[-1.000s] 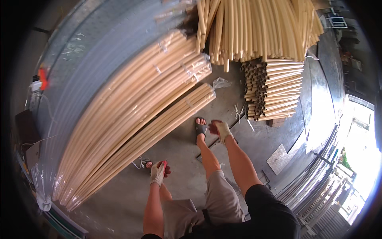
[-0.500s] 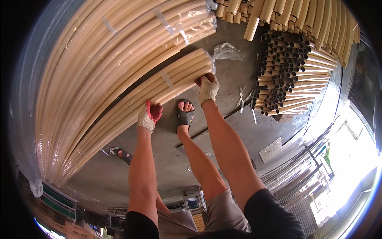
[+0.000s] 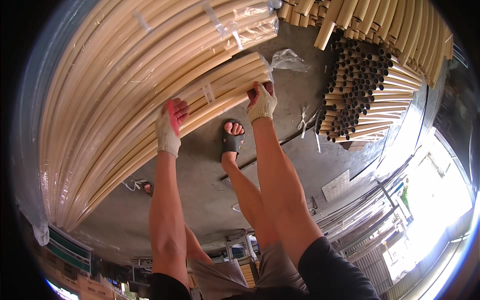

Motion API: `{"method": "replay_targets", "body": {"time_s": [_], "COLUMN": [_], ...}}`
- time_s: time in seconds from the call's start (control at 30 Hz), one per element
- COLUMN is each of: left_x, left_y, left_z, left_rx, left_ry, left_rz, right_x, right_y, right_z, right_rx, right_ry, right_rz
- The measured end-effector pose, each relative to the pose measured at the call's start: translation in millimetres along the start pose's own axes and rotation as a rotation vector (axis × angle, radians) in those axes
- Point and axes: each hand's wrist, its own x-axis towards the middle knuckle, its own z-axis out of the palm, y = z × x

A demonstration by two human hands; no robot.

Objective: The person picks up several long metal pipes from a stack and places them into a circular saw machine to cut them to length.

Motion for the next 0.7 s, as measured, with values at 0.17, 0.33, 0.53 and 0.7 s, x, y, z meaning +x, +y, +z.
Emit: {"method": "replay_targets", "body": {"time_s": [0.17, 0.33, 0.53, 0.7], "left_x": [-29, -39, -37, -26], "left_y": [-33, -39, -59, -60], "left_z": [29, 43, 36, 50], "left_rx": [1.563, 1.748, 1.838, 1.901], "left_ry": [-0.244, -0.084, 0.012, 0.003], "left_rz": [0.762, 0.616, 0.630, 0.570], "right_x": [19, 31, 44, 47], "right_y": [-22, -46, -54, -47], "right_z": [-7, -11, -6, -32], "right_rx": [-0.769, -0.924, -0.753, -0.547], "right_ry": [-0.121, -0.346, -0.224, -0.196], "right_rz": [-0.148, -0.127, 0.168, 0.091]}}
